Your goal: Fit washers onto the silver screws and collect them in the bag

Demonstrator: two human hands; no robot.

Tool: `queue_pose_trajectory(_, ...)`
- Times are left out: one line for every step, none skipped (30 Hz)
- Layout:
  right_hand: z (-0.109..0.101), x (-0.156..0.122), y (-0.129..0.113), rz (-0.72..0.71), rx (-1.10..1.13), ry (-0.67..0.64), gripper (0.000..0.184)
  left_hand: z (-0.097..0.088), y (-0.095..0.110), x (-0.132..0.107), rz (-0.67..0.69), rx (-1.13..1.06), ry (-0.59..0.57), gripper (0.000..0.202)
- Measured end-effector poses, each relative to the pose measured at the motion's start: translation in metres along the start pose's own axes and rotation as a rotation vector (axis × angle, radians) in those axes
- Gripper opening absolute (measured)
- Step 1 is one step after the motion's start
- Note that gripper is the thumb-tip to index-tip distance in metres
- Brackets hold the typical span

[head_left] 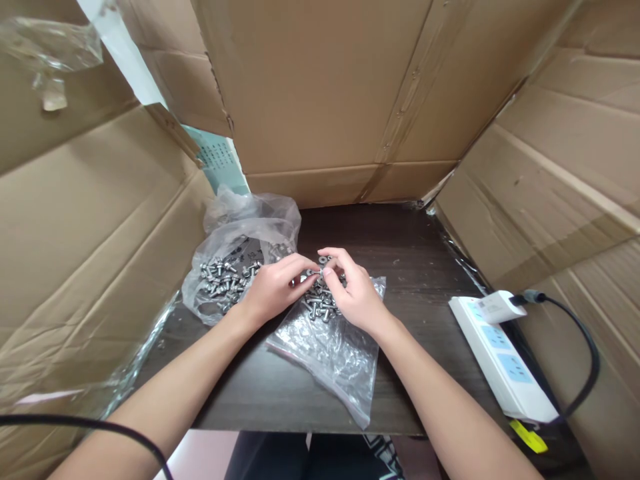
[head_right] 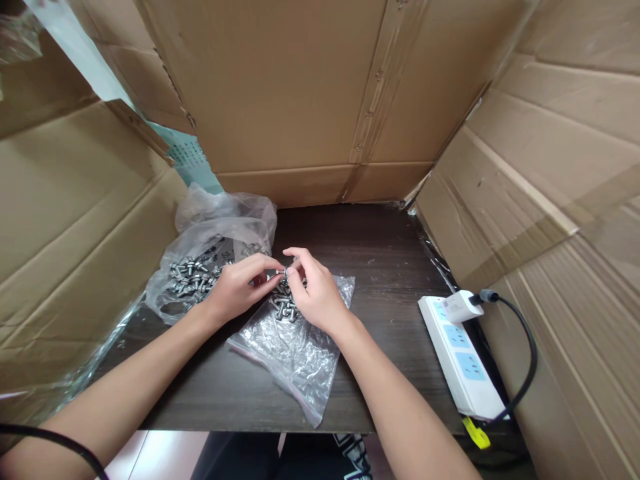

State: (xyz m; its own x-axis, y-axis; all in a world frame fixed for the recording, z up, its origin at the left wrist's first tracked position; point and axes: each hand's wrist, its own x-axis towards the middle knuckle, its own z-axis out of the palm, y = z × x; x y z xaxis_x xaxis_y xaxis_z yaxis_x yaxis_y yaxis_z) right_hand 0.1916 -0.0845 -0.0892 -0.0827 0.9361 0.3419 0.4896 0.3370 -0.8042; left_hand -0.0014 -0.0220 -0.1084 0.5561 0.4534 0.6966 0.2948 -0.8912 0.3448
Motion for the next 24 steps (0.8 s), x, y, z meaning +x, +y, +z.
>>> queue_pose_trajectory(0.0003,0.0000,0.0004,-0.018,-0.009,0.010,0.036,-0.0001,-0.0002,0.0001,-0.005,0.000,0.004,0.007)
queue_pose_trajectory(0.0005,0.0001,0.0008,-0.033,-0.020,0.027,0.040,-0.0003,-0.0004,0.0002,-0.009,-0.001,0.008,0.006)
queue_pose_trajectory(0.0006,0.0001,0.0012,-0.038,-0.028,0.042,0.044,-0.0005,-0.0004,0.0003,-0.012,-0.005,0.010,0.006)
queue_pose_trajectory(0.0006,0.0001,0.0015,-0.033,-0.029,0.047,0.044,-0.0007,-0.0003,0.0004,-0.012,-0.010,0.010,0.006)
queue_pose_trajectory(0.0006,0.0001,0.0017,-0.022,-0.024,0.041,0.042,-0.0008,-0.0002,0.0004,-0.011,-0.015,0.004,0.006)
queue_pose_trajectory(0.0006,0.0001,0.0019,-0.012,-0.015,0.029,0.038,-0.0009,0.0001,0.0004,-0.008,-0.018,-0.002,0.007)
queue_pose_trajectory(0.0005,0.0000,0.0020,-0.012,-0.010,0.019,0.036,-0.0010,0.0003,0.0003,-0.005,-0.020,-0.007,0.007)
queue_pose_trajectory(0.0004,-0.0002,0.0022,-0.027,-0.013,0.016,0.036,-0.0010,0.0004,0.0002,-0.005,-0.020,-0.006,0.007)
queue_pose_trajectory(0.0003,-0.0004,0.0024,-0.054,-0.026,0.024,0.038,-0.0009,0.0005,0.0001,-0.006,-0.017,0.002,0.007)
queue_pose_trajectory(0.0002,-0.0005,0.0027,-0.086,-0.044,0.043,0.044,-0.0008,0.0006,-0.0001,-0.008,-0.012,0.014,0.007)
queue_pose_trajectory(0.0001,-0.0007,0.0029,-0.112,-0.061,0.065,0.050,-0.0008,0.0006,-0.0002,-0.010,-0.007,0.026,0.006)
queue_pose_trajectory(0.0001,-0.0007,0.0031,-0.128,-0.070,0.081,0.056,-0.0007,0.0006,-0.0004,-0.010,-0.003,0.035,0.006)
queue_pose_trajectory(0.0001,-0.0006,0.0033,-0.134,-0.070,0.090,0.058,-0.0007,0.0007,-0.0005,-0.008,0.000,0.040,0.005)
queue_pose_trajectory(0.0000,-0.0004,0.0033,-0.127,-0.062,0.092,0.058,-0.0007,0.0008,-0.0005,-0.003,0.002,0.039,0.005)
queue_pose_trajectory(0.0000,-0.0001,0.0033,-0.116,-0.049,0.092,0.055,-0.0007,0.0008,-0.0005,0.002,0.001,0.035,0.006)
queue_pose_trajectory(-0.0001,0.0002,0.0031,-0.102,-0.032,0.089,0.050,-0.0007,0.0008,-0.0004,0.007,-0.002,0.029,0.006)
queue_pose_trajectory(-0.0002,0.0006,0.0030,-0.077,-0.013,0.081,0.044,-0.0007,0.0008,-0.0001,0.009,-0.005,0.024,0.006)
queue_pose_trajectory(-0.0003,0.0008,0.0027,-0.045,0.005,0.069,0.038,-0.0007,0.0007,0.0001,0.009,-0.008,0.023,0.007)
queue_pose_trajectory(-0.0005,0.0010,0.0025,-0.012,0.021,0.056,0.034,-0.0007,0.0006,0.0004,0.009,-0.012,0.022,0.007)
queue_pose_trajectory(-0.0006,0.0010,0.0024,0.013,0.034,0.045,0.033,-0.0006,0.0005,0.0007,0.010,-0.014,0.023,0.007)
queue_pose_trajectory(-0.0007,0.0009,0.0021,0.022,0.043,0.036,0.033,-0.0005,0.0004,0.0008,0.012,-0.015,0.026,0.007)
queue_pose_trajectory(-0.0008,0.0007,0.0019,0.018,0.046,0.032,0.034,-0.0003,0.0004,0.0008,0.015,-0.014,0.028,0.007)
queue_pose_trajectory(-0.0008,0.0004,0.0016,0.002,0.043,0.032,0.037,-0.0002,0.0004,0.0007,0.018,-0.013,0.029,0.007)
queue_pose_trajectory(-0.0008,0.0001,0.0012,-0.012,0.038,0.030,0.038,-0.0001,0.0004,0.0005,0.019,-0.012,0.029,0.007)
